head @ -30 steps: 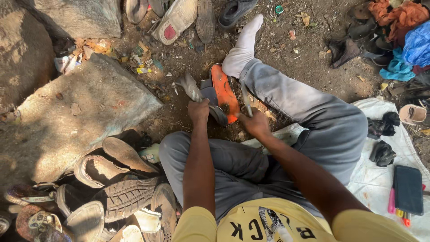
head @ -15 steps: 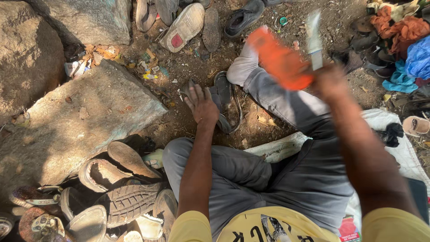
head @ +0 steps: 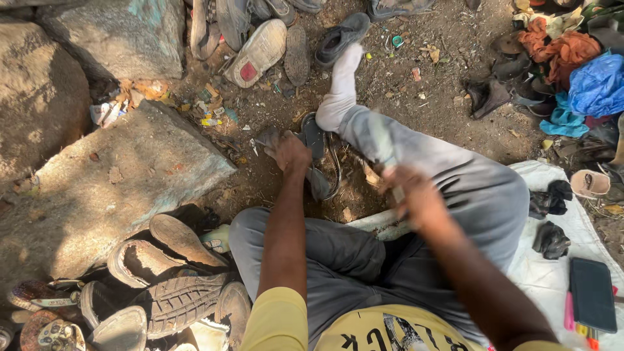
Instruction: The person sits on the ground and uses a knife to scrape and clean the soles and sides of several worn shoes. They handle multiple shoes one at a time, turning them over to access different areas, and place them back into a pile after treatment.
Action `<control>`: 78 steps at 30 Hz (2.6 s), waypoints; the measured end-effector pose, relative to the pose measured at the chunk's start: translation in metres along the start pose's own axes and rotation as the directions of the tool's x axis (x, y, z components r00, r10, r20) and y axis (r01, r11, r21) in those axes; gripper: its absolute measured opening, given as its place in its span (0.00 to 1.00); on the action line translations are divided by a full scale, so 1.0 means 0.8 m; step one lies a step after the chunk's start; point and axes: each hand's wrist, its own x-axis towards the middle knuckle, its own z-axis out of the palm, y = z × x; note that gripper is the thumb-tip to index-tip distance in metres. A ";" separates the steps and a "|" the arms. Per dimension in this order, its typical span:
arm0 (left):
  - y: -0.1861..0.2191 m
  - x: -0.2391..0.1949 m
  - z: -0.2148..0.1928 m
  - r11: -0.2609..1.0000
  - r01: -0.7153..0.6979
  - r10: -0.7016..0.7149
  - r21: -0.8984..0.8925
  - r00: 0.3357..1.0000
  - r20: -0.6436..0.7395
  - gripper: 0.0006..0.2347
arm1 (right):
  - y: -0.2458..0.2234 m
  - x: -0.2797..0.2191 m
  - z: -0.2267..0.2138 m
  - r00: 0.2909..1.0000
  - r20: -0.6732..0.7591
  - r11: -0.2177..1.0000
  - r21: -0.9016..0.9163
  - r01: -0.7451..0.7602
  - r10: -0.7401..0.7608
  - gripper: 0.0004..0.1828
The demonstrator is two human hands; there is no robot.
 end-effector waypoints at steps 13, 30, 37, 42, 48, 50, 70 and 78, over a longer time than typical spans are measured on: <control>-0.035 0.003 -0.071 0.833 -0.320 0.163 0.451 0.921 0.353 0.55 | -0.002 0.137 0.112 0.822 0.265 0.649 -0.512 0.563 -0.505 0.25; -0.033 0.032 0.000 0.989 -0.148 0.149 -0.030 0.988 0.047 0.19 | -0.056 0.254 0.245 0.812 0.327 0.467 -0.688 0.555 -0.483 0.25; -0.049 0.031 -0.002 0.978 -0.207 0.207 -0.002 0.978 0.023 0.15 | -0.020 0.228 0.235 0.782 0.359 0.435 -0.678 0.593 -0.509 0.23; -0.052 0.023 0.002 0.977 -0.202 0.202 -0.066 0.979 -0.012 0.14 | 0.020 0.209 0.215 0.799 0.424 0.382 -0.716 0.584 -0.427 0.27; -0.050 0.011 0.003 0.979 -0.203 0.203 -0.021 0.979 -0.003 0.14 | -0.018 0.251 0.256 0.746 0.445 0.312 -0.710 0.631 -0.496 0.22; -0.053 0.011 0.005 0.983 -0.185 0.185 -0.014 0.983 -0.017 0.14 | -0.024 0.216 0.238 0.733 0.467 0.255 -0.728 0.636 -0.495 0.21; -0.105 -0.077 0.021 0.962 -0.268 0.249 -0.049 0.938 -0.243 0.16 | -0.008 0.100 0.150 0.841 0.541 0.275 -0.807 0.523 -0.012 0.28; -0.092 -0.116 -0.004 0.952 -0.221 0.294 0.211 0.854 -0.429 0.24 | 0.013 0.132 0.159 0.855 0.502 0.308 -0.800 0.515 -0.128 0.23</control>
